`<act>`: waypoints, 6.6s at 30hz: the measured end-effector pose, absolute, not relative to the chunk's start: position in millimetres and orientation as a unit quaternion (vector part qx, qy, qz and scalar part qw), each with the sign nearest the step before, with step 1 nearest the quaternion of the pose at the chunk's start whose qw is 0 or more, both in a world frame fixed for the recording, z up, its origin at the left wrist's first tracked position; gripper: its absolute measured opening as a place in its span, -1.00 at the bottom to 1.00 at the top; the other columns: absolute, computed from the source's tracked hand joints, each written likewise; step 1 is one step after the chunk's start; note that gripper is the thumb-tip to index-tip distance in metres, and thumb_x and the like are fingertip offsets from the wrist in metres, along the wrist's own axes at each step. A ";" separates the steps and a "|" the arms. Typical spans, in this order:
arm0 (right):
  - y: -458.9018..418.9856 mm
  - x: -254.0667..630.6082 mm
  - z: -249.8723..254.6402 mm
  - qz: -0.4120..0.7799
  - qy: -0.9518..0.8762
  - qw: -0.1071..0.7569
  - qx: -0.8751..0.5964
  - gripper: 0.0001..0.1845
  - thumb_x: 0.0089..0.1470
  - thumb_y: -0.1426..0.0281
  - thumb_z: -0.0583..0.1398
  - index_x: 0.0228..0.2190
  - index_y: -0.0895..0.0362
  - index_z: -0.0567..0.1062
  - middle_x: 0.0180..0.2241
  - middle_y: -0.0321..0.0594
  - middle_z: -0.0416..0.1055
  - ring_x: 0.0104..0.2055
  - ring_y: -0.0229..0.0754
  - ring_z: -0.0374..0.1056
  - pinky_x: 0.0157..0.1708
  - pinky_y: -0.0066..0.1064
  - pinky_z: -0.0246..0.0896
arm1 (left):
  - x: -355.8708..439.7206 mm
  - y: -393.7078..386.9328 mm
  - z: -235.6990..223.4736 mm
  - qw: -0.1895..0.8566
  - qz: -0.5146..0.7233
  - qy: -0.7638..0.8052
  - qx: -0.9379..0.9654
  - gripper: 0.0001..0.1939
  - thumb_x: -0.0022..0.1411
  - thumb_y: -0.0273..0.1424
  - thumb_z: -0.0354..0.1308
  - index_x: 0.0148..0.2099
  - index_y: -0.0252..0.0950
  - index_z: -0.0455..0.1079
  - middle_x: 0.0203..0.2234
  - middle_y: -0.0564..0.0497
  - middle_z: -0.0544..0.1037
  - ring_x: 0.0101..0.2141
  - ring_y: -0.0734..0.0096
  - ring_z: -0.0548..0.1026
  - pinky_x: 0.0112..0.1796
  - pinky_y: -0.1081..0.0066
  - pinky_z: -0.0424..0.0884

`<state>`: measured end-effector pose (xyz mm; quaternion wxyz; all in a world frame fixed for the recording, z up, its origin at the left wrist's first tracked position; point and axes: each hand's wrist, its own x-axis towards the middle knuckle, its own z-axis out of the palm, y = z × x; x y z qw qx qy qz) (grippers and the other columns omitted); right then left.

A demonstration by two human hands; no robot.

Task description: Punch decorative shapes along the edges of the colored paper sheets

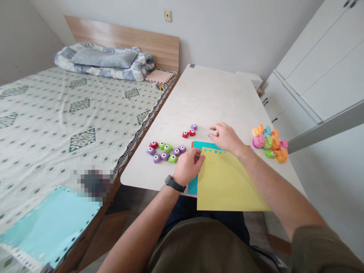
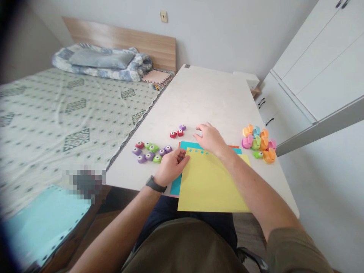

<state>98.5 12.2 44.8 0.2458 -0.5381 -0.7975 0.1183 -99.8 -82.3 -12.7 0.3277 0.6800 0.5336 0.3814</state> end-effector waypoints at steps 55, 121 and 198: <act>-29.0 208.9 21.4 0.356 -0.733 0.248 -0.524 -0.50 0.05 0.29 0.36 0.06 0.03 0.56 0.00 -0.18 0.58 -0.03 -0.03 0.49 0.08 -0.15 0.36 | -92.7 -79.8 -4.0 0.385 0.395 0.545 0.631 -0.76 0.36 -0.18 0.18 -0.18 -0.27 0.44 -0.42 0.06 0.53 -0.49 0.50 0.38 -0.48 0.50 0.27; -33.1 201.8 17.7 0.295 -0.748 0.249 -0.540 -0.55 0.08 0.35 0.32 0.04 0.00 0.56 0.01 -0.18 0.58 0.02 0.00 0.49 0.08 -0.13 0.38 | -91.5 -77.5 0.3 0.385 0.374 0.564 0.627 -0.74 0.33 -0.15 0.21 -0.22 -0.26 0.44 -0.47 0.06 0.52 -0.51 0.48 0.38 -0.50 0.48 0.27; -33.2 202.0 20.0 0.303 -0.797 0.181 -0.489 -0.71 0.12 0.34 0.30 -0.09 0.05 0.60 0.00 -0.12 0.56 0.07 0.02 0.46 0.10 -0.15 0.35 | -92.1 -77.1 -1.6 0.375 0.382 0.558 0.634 -0.77 0.34 -0.19 0.20 -0.21 -0.27 0.46 -0.47 0.07 0.51 -0.51 0.49 0.39 -0.49 0.50 0.28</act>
